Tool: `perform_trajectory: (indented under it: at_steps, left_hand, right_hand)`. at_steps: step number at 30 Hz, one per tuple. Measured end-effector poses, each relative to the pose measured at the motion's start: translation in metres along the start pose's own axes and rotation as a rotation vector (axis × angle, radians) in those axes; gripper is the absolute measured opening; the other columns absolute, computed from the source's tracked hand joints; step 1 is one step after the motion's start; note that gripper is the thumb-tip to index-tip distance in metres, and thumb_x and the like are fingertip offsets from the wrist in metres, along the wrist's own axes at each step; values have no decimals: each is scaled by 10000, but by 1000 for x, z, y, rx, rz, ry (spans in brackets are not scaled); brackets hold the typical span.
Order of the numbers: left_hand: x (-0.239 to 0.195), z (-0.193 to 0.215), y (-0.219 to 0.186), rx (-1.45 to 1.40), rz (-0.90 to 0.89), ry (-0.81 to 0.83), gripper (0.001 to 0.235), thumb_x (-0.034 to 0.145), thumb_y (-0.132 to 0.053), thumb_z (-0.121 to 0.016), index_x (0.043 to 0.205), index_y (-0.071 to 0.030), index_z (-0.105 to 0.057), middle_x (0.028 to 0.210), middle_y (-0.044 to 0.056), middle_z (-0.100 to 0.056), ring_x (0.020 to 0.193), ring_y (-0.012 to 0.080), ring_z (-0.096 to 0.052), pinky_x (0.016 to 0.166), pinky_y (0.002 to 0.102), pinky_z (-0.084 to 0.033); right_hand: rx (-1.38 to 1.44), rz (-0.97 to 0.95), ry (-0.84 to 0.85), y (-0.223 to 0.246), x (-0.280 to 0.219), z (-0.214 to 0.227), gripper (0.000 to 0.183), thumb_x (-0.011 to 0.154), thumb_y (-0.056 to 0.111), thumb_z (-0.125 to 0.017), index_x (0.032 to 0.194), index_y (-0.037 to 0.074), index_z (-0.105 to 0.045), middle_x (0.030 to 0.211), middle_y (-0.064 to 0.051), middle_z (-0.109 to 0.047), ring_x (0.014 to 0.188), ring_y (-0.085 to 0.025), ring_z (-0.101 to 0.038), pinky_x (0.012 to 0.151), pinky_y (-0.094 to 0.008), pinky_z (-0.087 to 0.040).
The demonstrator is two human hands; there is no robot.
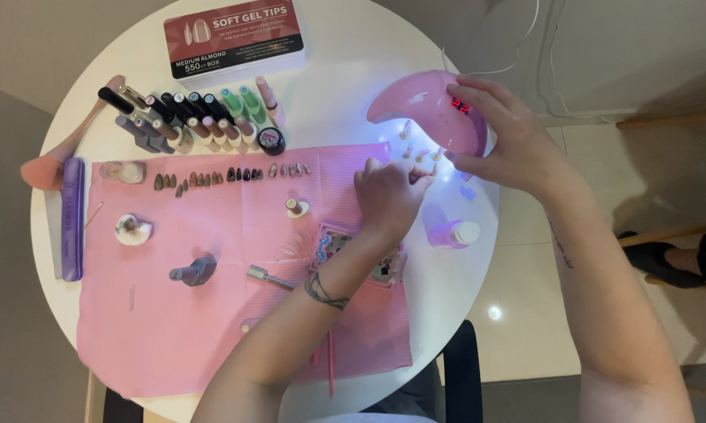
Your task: The person applies gel to a series of artificial nails using a brush, then places the nails under a UV lamp to cure them.
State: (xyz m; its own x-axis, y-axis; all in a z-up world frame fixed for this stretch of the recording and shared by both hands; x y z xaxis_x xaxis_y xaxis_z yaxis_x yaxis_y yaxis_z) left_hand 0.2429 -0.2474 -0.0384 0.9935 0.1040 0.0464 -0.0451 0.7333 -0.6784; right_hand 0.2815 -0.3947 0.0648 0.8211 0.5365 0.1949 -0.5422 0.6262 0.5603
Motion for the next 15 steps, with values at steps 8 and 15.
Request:
perform_trajectory:
  at_steps: [8,15]
  left_hand:
    - [-8,-7,17,123,-97,-130,83,722,-299,-700,711,-218,-686,684,34,-639,802,292,-567,703,421,-432]
    - [24,-2,30,187,-72,-134,154,819,-212,-632,945,-125,-639,860,62,-638,867,277,-615,731,376,-498]
  right_hand:
    - [-80,127,-136,-5,-4,-10,762,576,101,-714,1316,153,-542,1309,-129,-521,1102,-413,-557,958,-502,-443]
    - [-29,145,-136,-8,1,-5,726,596,72,-727,1300,110,-557,1291,-163,-530,1136,-424,-540,946,-499,-448]
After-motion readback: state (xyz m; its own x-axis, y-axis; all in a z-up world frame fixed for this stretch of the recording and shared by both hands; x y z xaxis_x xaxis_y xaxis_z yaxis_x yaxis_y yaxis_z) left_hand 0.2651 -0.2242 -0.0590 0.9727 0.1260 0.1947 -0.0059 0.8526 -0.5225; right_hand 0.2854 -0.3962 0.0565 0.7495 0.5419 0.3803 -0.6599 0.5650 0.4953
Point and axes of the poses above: each hand's wrist, its own x-axis towards the middle knuckle, its own z-axis out of the back of the hand, y = z × x, the point moved 2 cm from there along x, towards the middle knuckle
